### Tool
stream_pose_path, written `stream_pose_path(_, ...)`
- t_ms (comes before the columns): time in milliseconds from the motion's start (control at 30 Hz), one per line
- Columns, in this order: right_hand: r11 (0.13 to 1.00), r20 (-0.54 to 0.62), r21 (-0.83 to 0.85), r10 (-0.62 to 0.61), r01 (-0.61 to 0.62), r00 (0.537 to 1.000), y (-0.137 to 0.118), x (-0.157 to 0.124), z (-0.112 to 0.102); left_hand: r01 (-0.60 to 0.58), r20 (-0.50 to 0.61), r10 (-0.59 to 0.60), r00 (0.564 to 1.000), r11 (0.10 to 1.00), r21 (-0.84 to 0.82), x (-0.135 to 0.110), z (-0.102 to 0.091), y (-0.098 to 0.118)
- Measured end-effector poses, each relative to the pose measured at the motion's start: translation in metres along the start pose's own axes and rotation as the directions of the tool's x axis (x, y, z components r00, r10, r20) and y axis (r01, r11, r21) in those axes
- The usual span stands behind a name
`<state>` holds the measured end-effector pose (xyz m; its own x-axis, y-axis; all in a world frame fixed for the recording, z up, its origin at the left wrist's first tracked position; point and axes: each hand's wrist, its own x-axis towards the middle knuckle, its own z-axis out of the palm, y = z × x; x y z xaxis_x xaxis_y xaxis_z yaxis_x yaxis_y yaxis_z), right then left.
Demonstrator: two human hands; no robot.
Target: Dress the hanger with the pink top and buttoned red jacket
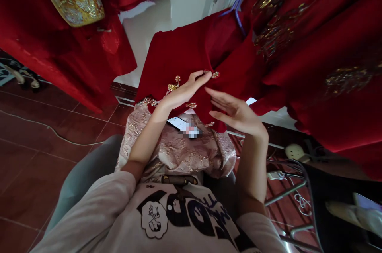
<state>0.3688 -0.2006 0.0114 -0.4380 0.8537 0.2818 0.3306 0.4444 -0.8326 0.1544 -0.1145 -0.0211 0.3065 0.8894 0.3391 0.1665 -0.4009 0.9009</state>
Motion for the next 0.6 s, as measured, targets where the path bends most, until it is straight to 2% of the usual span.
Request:
stream_pose_path(67,0.995,0.021,-0.096,0.012,-0.010,1.000,-0.003,-0.001,0.003,0.021,0.160,-0.015,0.987,0.999,-0.036,-0.005,-0.012,-0.001)
stream_pose_path(167,0.963,-0.011,-0.266,0.045,-0.047,0.999,0.007,0.000,0.005,0.097,0.368,-0.075,0.927,0.994,-0.042,-0.011,-0.033,-0.003)
stream_pose_path(233,0.948,-0.009,-0.312,0.058,-0.058,0.998,0.016,0.003,0.007,0.135,0.447,-0.119,0.886,0.991,-0.004,-0.013,-0.042,-0.004)
stream_pose_path(300,0.942,-0.023,-0.332,0.052,-0.057,0.998,0.021,0.006,0.010,0.150,0.467,-0.157,0.870,0.987,0.054,-0.014,-0.045,-0.003)
stream_pose_path(333,0.938,-0.049,-0.343,0.042,-0.056,0.998,0.021,0.008,0.012,0.136,0.432,-0.166,0.886,0.986,0.099,-0.014,-0.044,-0.002)
stream_pose_path(367,0.935,-0.086,-0.351,0.023,-0.052,0.996,0.020,0.009,0.015,0.109,0.354,-0.160,0.921,0.981,0.159,-0.014,-0.042,-0.002)
stream_pose_path(433,0.939,-0.178,-0.343,-0.028,-0.035,0.984,0.015,0.010,0.021,0.054,0.097,-0.087,0.992,0.953,0.297,-0.012,-0.037,0.000)
stream_pose_path(500,0.962,-0.261,-0.271,-0.042,-0.032,0.964,0.009,0.012,0.028,0.044,-0.144,0.012,0.990,0.924,0.379,-0.009,-0.034,0.002)
stream_pose_path(533,0.977,-0.286,-0.208,-0.018,-0.043,0.958,0.008,0.013,0.033,0.049,-0.199,0.029,0.979,0.926,0.374,-0.008,-0.033,0.002)
stream_pose_path(600,0.994,-0.304,-0.072,0.058,-0.083,0.951,0.009,0.018,0.043,0.055,-0.163,-0.008,0.987,0.957,0.286,-0.008,-0.035,0.004)
